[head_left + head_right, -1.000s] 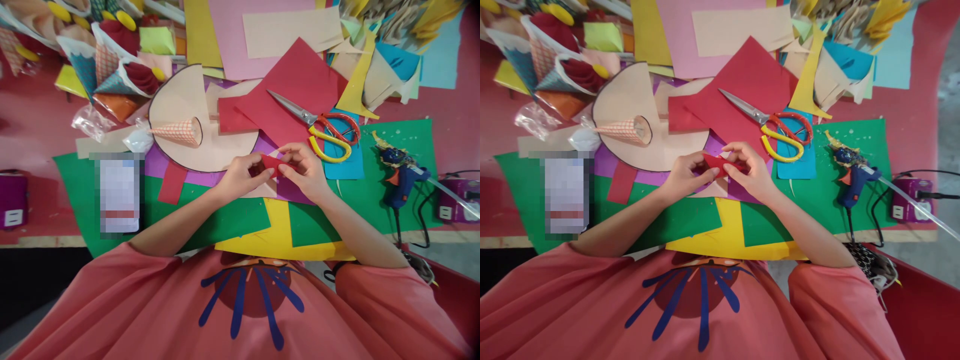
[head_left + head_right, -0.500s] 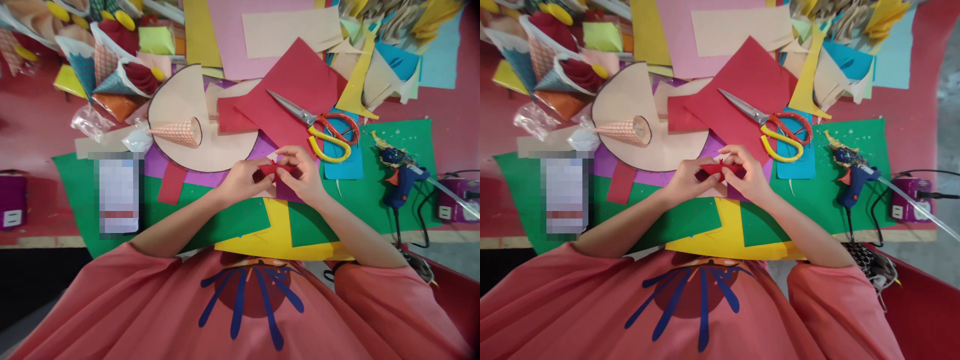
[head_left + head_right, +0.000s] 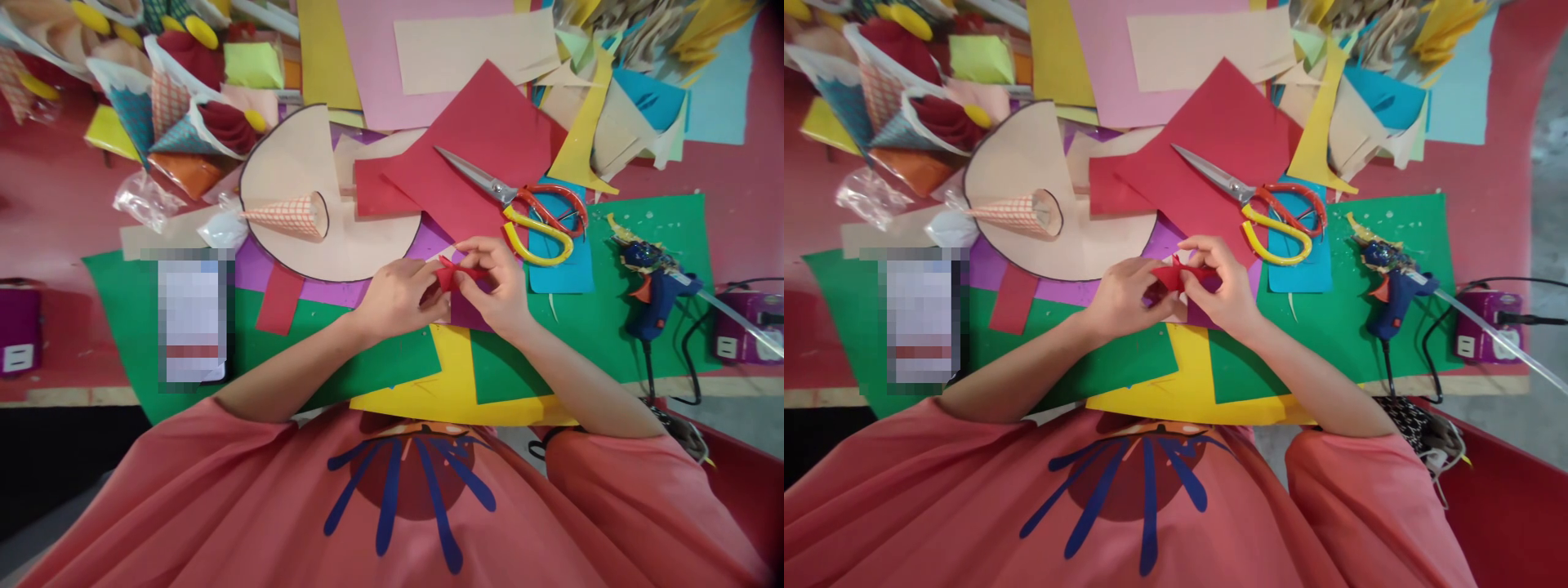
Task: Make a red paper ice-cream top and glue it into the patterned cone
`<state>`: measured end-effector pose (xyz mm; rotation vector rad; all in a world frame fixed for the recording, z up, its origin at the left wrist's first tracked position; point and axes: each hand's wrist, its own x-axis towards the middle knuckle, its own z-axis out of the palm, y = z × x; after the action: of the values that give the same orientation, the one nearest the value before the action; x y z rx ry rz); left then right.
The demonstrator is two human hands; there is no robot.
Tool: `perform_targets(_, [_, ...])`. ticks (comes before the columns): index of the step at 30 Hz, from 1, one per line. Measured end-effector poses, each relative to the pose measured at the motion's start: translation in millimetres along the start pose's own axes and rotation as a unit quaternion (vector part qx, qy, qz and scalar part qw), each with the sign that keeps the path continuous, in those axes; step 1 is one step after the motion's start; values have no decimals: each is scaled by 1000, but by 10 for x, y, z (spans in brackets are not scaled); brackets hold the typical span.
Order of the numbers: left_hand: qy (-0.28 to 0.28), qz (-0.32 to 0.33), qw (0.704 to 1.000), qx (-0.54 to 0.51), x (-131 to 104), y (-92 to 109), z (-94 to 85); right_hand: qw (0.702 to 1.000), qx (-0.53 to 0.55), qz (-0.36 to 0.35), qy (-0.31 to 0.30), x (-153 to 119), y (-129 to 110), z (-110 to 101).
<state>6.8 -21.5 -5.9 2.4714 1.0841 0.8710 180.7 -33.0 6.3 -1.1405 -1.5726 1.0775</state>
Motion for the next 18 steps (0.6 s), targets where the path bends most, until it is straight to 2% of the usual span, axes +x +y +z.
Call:
perform_targets(2, [-9,-25,1000,-16,1,-2,-7,1000,-4,6,12,7,-2,-3])
perform_targets(5, [-37,-129,983,-124,31,-5,-52,1000,7,18,13,17,-4,-19])
perform_targets(8, [-69,-226,921,-311,84,-23,-134,1000,26,11,-12,29,1,-71])
perform_targets(10, [-108,-241,868,-421,117,-39,-192,998,21,-22,-50,42,11,-124])
perform_targets(12, [-134,-247,834,-474,138,-52,-238,994,-2,-71,-83,63,24,-178])
perform_targets(15, [-148,-263,813,-498,147,-63,-272,987,-43,-132,-84,94,32,-229])
perform_targets(18, [-163,-258,804,-511,137,-75,-271,987,-59,-127,-77,107,8,-240])
